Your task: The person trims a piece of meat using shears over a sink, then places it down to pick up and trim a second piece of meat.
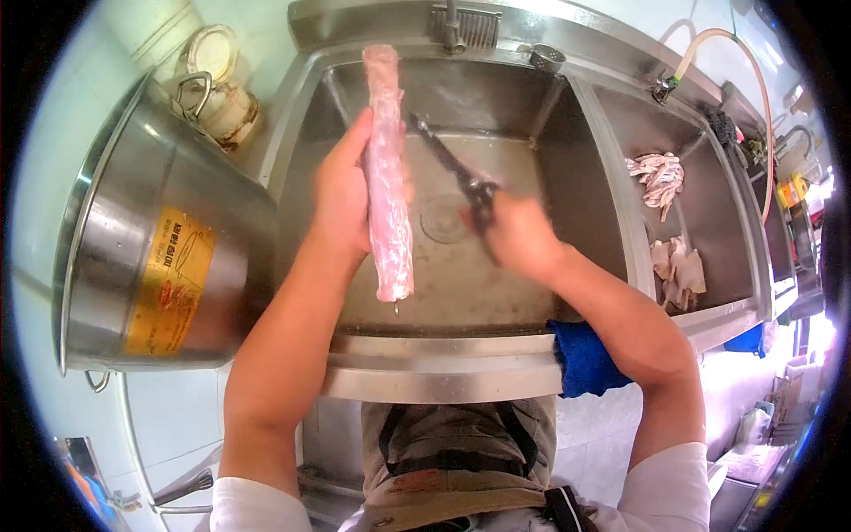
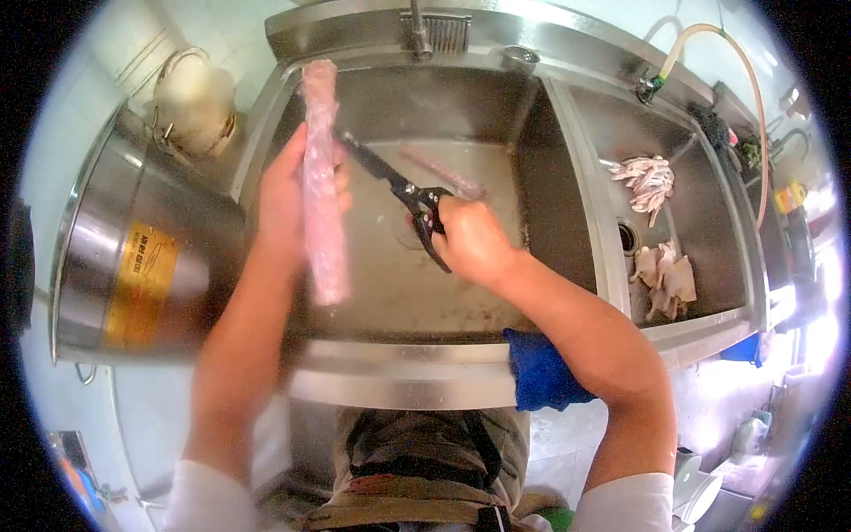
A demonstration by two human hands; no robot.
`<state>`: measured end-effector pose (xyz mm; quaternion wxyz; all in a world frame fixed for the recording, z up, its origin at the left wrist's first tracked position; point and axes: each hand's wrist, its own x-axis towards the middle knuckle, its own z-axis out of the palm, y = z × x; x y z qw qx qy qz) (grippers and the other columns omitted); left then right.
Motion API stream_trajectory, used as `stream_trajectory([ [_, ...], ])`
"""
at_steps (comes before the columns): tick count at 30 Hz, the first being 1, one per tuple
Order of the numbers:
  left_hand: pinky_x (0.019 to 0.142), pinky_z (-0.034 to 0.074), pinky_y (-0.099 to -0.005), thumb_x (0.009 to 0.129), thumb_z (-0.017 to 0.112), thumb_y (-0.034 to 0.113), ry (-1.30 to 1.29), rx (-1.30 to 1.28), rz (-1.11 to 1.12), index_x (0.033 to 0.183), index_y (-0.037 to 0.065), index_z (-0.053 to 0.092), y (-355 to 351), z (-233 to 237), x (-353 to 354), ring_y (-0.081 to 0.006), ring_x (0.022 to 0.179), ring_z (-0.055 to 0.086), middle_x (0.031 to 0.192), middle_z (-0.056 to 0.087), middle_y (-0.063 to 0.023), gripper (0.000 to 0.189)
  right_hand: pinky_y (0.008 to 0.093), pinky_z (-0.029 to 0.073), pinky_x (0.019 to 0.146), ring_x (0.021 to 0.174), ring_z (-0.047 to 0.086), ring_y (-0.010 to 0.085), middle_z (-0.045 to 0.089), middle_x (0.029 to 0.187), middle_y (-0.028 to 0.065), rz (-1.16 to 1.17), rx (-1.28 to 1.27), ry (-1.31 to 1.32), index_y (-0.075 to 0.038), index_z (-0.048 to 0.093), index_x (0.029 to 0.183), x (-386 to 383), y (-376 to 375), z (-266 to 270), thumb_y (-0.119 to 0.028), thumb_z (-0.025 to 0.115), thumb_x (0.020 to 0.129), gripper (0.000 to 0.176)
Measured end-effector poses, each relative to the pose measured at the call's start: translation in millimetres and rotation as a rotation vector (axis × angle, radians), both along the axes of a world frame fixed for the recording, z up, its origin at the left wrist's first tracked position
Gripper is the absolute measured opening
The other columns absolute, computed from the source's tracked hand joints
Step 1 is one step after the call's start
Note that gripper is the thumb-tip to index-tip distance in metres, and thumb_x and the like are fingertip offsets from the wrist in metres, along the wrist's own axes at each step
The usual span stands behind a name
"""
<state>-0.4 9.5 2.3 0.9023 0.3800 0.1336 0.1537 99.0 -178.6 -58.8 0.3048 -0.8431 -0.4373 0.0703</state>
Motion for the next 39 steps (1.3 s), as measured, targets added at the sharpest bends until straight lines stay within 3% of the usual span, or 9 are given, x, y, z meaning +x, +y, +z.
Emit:
stream_trajectory([
  [6, 0.051, 0.044, -0.0271, 0.093, 0.051, 0.038, 0.097, 0.02, 0.141, 0.103, 0.007, 0.061, -15.4, 10.8, 3.6, -0.0133, 0.06, 0.054, 0.074, 0.058, -0.0016, 0.034, 0.0455, 0.049, 0.072, 0.08, 0.06, 0.0412, 0.061, 0.086, 0.0239, 0.003, 0.065, -0.231, 0.003, 0.051, 0.087, 1.7, 3.8, -17.9, -0.013, 0.06, 0.079, 0.02],
  [11, 0.048, 0.041, -0.0272, 0.093, 0.052, 0.032, 0.013, -0.012, 0.032, 0.097, 0.01, 0.059, -5.2, -5.5, 1.5, -0.0126, 0.058, 0.05, 0.08, 0.056, -0.0013, 0.023, 0.0453, 0.051, 0.066, 0.071, 0.061, 0.0393, 0.061, 0.077, 0.0208, 0.025, -0.147, -0.288, 0.003, 0.053, 0.084, 3.8, 0.7, -10.1, -0.013, 0.061, 0.077, 0.019],
  [14, 0.048, 0.04, -0.0273, 0.091, 0.055, 0.034, 0.001, 0.029, 0.019, 0.092, 0.01, 0.057, -7.2, -0.7, -0.7, -0.0127, 0.057, 0.05, 0.075, 0.054, -0.0019, 0.024, 0.0471, 0.049, 0.053, 0.057, 0.06, 0.0414, 0.058, 0.061, 0.0216, 0.03, 0.033, -0.328, 0.002, 0.057, 0.069, 11.4, 1.5, -25.7, -0.022, 0.063, 0.084, 0.028],
  [17, 0.045, 0.043, -0.0293, 0.09, 0.055, 0.041, 0.025, 0.057, 0.037, 0.099, 0.008, 0.057, -8.2, 1.5, 2.4, -0.0131, 0.058, 0.053, 0.072, 0.058, -0.0027, 0.034, 0.0465, 0.049, 0.054, 0.059, 0.06, 0.043, 0.059, 0.061, 0.021, 0.087, 0.093, -0.207, 0.0, 0.057, 0.065, 16.5, 0.2, -33.6, -0.024, 0.063, 0.085, 0.031],
  [19, 0.046, 0.042, -0.0284, 0.089, 0.055, 0.045, 0.095, 0.089, 0.048, 0.098, 0.008, 0.058, -8.7, 3.6, 0.9, -0.0126, 0.057, 0.053, 0.07, 0.057, -0.0024, 0.038, 0.0459, 0.048, 0.062, 0.069, 0.059, 0.0419, 0.059, 0.073, 0.0221, 0.097, 0.031, -0.126, 0.001, 0.056, 0.078, 12.2, 0.3, -22.9, -0.013, 0.061, 0.077, 0.016],
  [23, 0.05, 0.041, -0.029, 0.085, 0.063, 0.044, 0.09, 0.048, 0.086, 0.089, 0.009, 0.056, -3.6, -2.5, 4.7, -0.0137, 0.059, 0.05, 0.072, 0.052, -0.0016, 0.037, 0.0449, 0.048, 0.07, 0.077, 0.058, 0.041, 0.059, 0.081, 0.0236, 0.086, -0.037, -0.064, 0.003, 0.053, 0.085, -1.1, 0.0, -0.4, -0.01, 0.061, 0.073, 0.019],
  [35, 0.045, 0.039, -0.0311, 0.087, 0.047, 0.062, 0.219, -0.025, 0.157, 0.084, 0.009, 0.051, -5.0, -4.3, 8.5, -0.0156, 0.051, 0.046, 0.064, 0.051, -0.0036, 0.054, 0.0441, 0.051, 0.061, 0.062, 0.06, 0.0396, 0.061, 0.07, 0.0217, 0.03, -0.061, -0.421, 0.002, 0.056, 0.074, 18.8, -4.6, -23.7, -0.015, 0.064, 0.077, 0.019],
  [38, 0.044, 0.037, -0.031, 0.088, 0.045, 0.062, 0.201, -0.025, 0.134, 0.08, 0.009, 0.05, -3.0, -4.2, 8.9, -0.0151, 0.05, 0.043, 0.06, 0.046, -0.0025, 0.053, 0.044, 0.05, 0.062, 0.064, 0.06, 0.0394, 0.061, 0.072, 0.0211, 0.076, -0.035, 0.009, 0.002, 0.056, 0.075, 8.0, -3.7, 3.9, -0.013, 0.064, 0.075, 0.018],
  [39, 0.044, 0.037, -0.0309, 0.089, 0.044, 0.061, 0.205, -0.015, 0.142, 0.078, 0.009, 0.05, -2.0, -4.3, 8.0, -0.0151, 0.049, 0.043, 0.059, 0.044, -0.002, 0.053, 0.044, 0.05, 0.063, 0.066, 0.06, 0.0393, 0.061, 0.073, 0.0209, 0.11, -0.042, -0.017, 0.002, 0.056, 0.076, 5.0, -5.3, 7.7, -0.013, 0.064, 0.074, 0.017],
])
